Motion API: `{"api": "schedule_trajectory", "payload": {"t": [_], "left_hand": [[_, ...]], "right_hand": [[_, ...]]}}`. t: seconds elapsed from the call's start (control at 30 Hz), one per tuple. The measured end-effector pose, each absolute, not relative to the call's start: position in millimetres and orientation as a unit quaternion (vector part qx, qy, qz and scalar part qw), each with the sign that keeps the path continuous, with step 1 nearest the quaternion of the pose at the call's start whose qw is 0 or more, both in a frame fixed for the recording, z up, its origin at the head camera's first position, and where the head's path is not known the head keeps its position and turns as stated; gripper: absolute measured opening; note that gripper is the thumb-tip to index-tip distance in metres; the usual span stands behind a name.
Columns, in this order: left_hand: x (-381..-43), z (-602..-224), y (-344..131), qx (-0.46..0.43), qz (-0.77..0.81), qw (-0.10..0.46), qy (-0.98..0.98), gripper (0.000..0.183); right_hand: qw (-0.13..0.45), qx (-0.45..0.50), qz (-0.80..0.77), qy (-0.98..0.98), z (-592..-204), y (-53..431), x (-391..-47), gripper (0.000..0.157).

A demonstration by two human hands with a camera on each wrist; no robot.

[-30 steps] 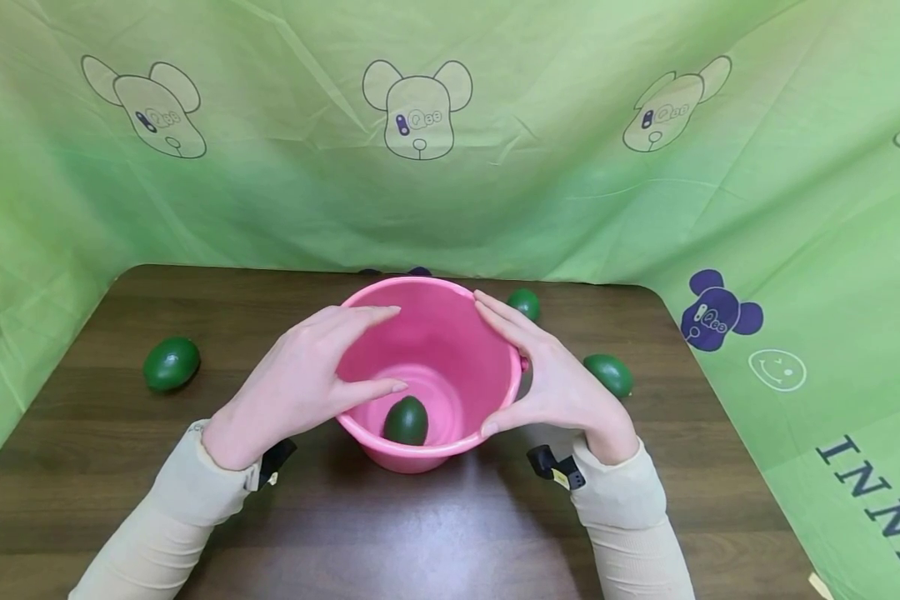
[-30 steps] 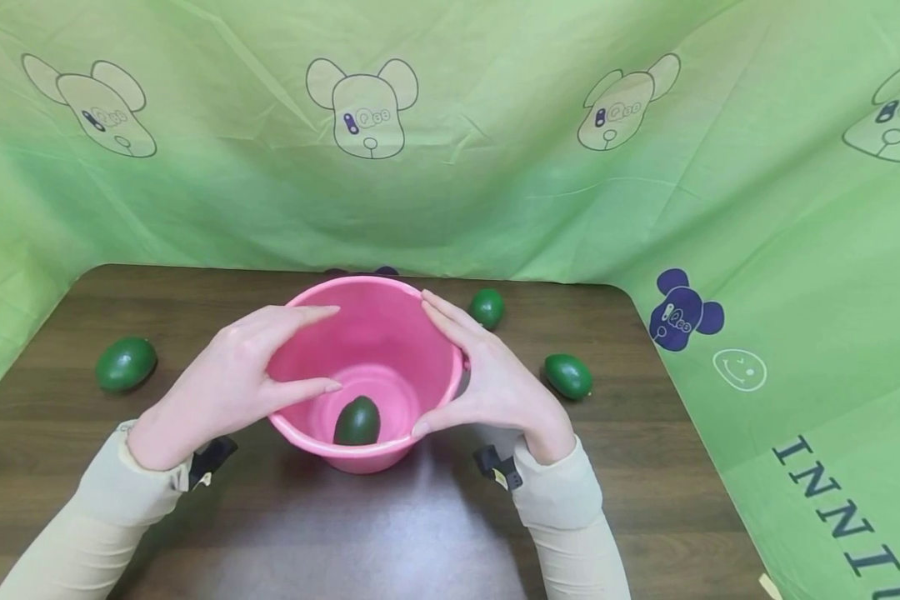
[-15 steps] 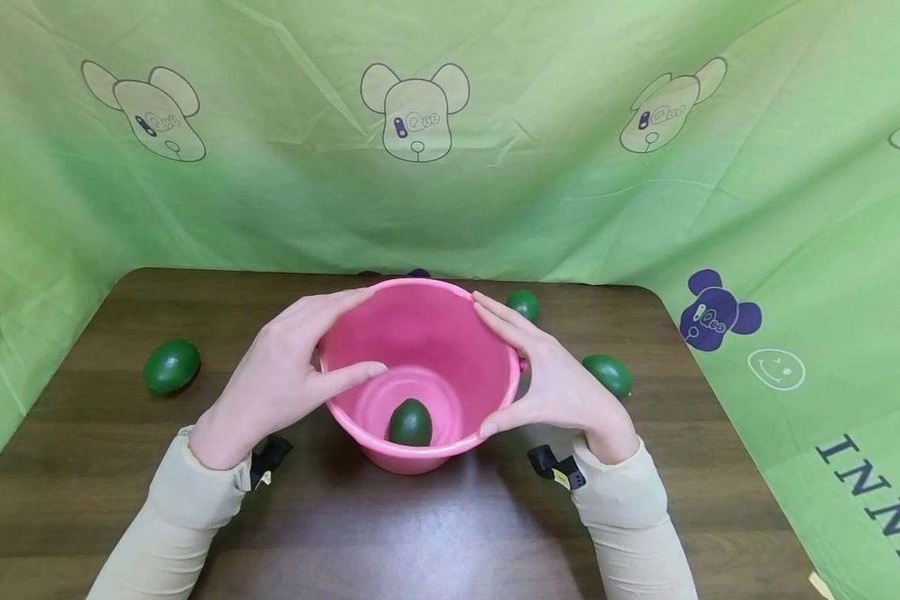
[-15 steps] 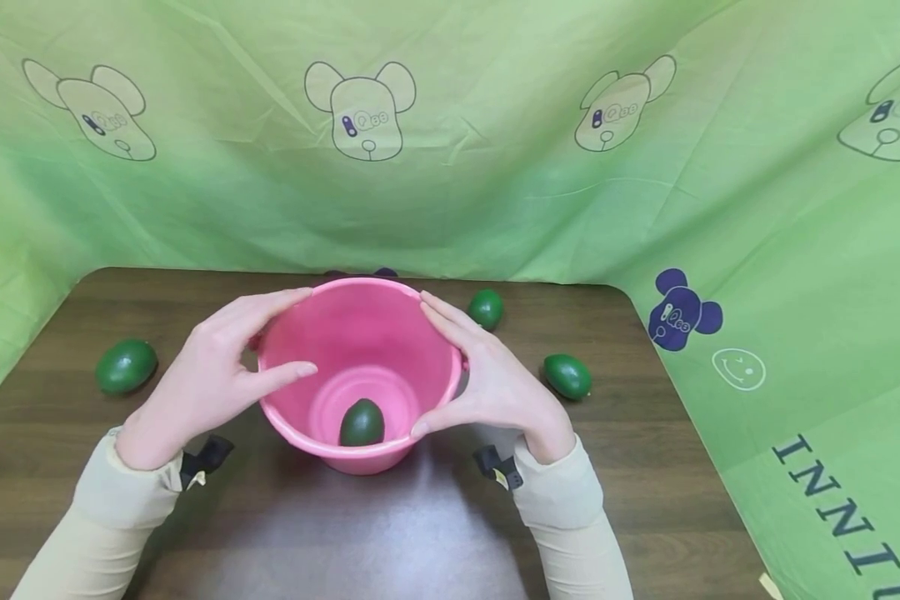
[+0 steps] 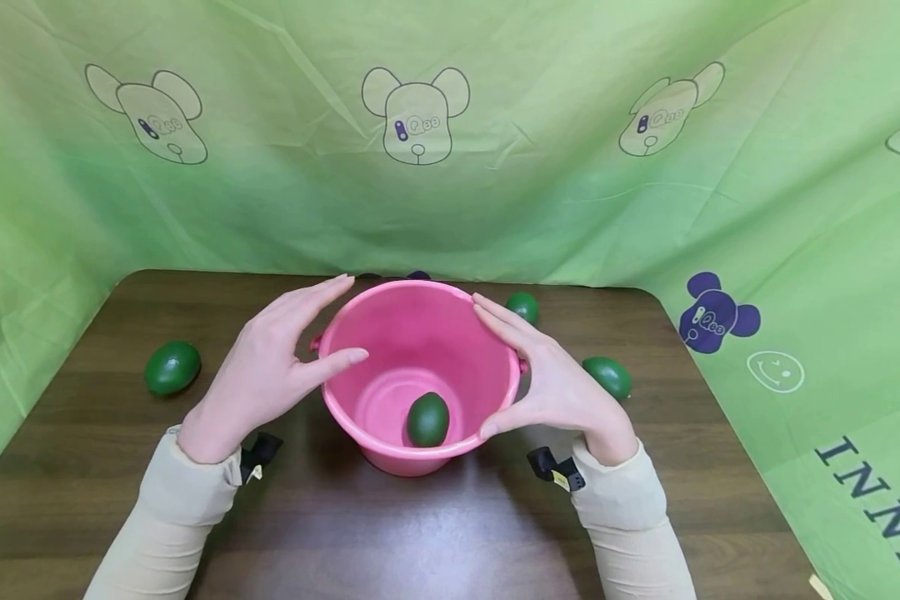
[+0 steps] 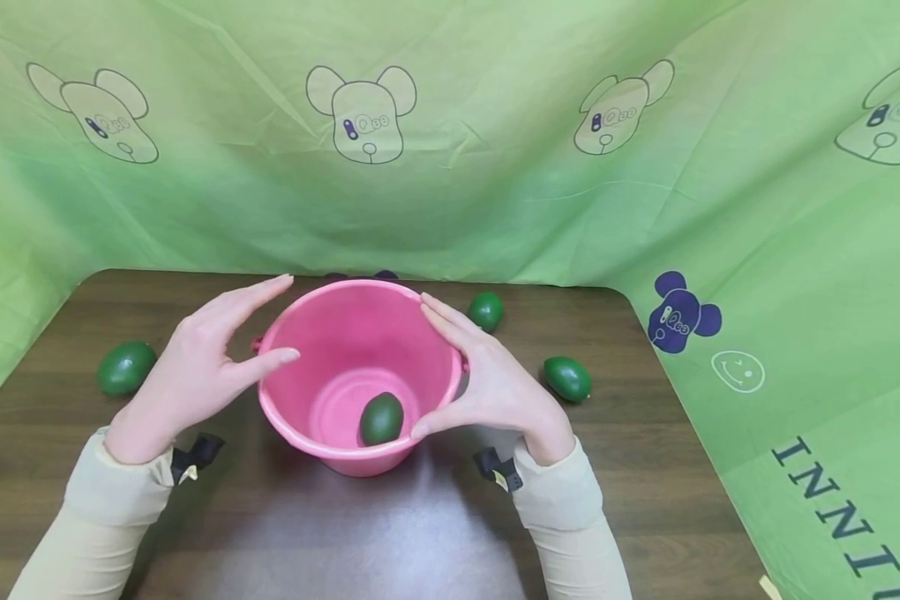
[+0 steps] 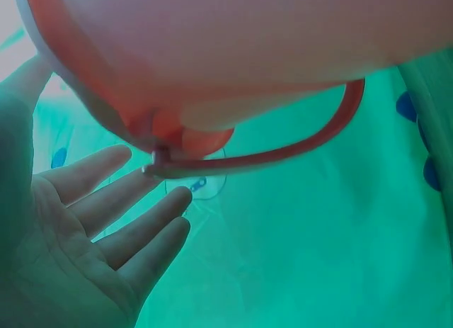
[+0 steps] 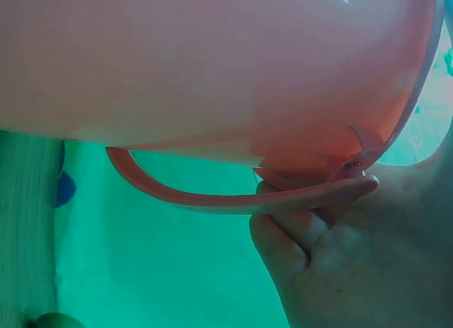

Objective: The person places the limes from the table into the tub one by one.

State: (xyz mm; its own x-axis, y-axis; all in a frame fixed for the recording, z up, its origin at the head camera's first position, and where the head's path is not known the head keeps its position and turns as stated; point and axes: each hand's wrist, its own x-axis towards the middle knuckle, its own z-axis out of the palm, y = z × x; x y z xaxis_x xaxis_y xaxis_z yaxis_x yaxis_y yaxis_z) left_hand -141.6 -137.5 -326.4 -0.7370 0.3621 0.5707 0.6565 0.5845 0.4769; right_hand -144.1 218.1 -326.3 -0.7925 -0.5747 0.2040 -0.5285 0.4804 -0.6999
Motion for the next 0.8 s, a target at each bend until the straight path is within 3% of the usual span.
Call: {"api": "schedule_trajectory", "payload": {"t": [0.8], "left_hand": [[-145.4,-317.8,-167.2,-0.235,-0.357,0.278,-0.86,0.08]], "right_hand": [[0.029,-0.32,-0.393,0.862,-326.4,218.8,-143.5,0.131]]}}
